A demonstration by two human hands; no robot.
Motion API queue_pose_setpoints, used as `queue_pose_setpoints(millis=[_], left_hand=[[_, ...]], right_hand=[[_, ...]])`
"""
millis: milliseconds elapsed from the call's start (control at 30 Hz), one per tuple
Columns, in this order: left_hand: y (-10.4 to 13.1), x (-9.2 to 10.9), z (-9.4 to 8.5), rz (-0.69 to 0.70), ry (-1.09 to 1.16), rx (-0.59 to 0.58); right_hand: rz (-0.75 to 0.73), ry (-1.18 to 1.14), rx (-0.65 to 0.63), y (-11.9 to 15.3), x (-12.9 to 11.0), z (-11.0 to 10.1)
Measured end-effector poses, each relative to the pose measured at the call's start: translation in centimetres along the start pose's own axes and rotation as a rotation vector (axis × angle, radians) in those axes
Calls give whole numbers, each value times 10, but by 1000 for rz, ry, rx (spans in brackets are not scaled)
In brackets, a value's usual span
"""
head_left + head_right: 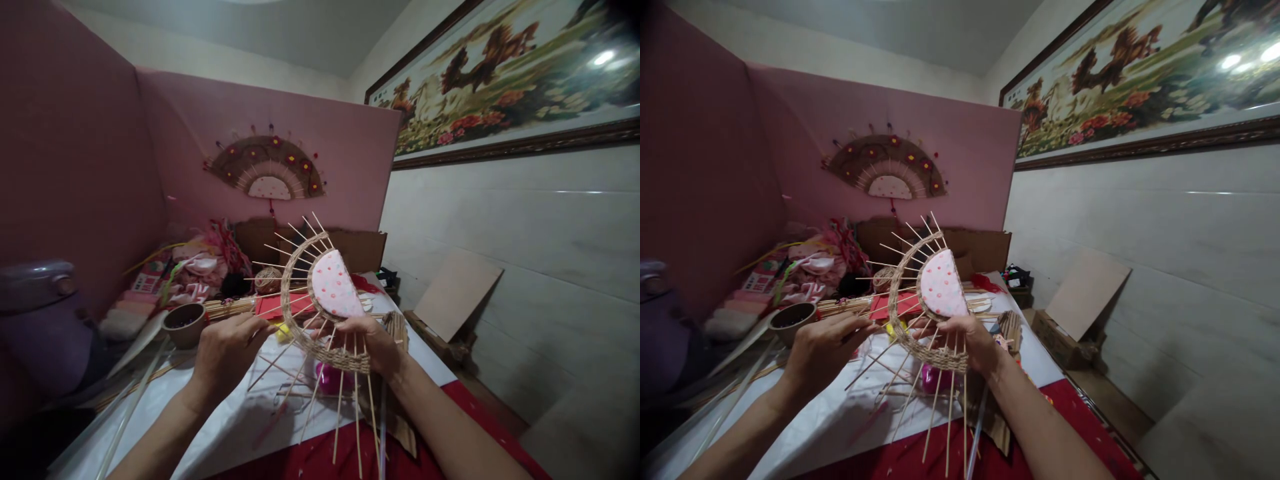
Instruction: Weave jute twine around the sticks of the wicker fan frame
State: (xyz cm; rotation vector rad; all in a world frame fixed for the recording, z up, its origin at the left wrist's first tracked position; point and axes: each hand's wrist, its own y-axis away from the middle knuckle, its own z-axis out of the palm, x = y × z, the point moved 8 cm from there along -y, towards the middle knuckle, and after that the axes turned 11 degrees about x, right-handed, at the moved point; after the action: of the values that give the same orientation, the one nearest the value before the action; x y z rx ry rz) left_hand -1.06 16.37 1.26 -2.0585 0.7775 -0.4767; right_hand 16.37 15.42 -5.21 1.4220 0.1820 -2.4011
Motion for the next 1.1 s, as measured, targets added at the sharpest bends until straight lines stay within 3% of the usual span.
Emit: queue_pose_setpoints(millis=[167,300,533,733,933,1100], left_hand=[[-1,-4,-4,13,-44,58],[-1,-9,-2,-29,66,63],[0,-36,3,-272,298,53],[-1,-45,-1,-404,535,59],[1,-45,4,-611,793,46],[7,-30,18,-791,936,12]], right_hand=[[49,-58,-35,2,1,2],[54,-63,-50,7,-3,7],[-19,-56,52,8,-12,-4],[-104,-159,114,4,-24,-17],[-186,-183,245,5,-31,-24],[-207,-173,197,-1,-19,-24]])
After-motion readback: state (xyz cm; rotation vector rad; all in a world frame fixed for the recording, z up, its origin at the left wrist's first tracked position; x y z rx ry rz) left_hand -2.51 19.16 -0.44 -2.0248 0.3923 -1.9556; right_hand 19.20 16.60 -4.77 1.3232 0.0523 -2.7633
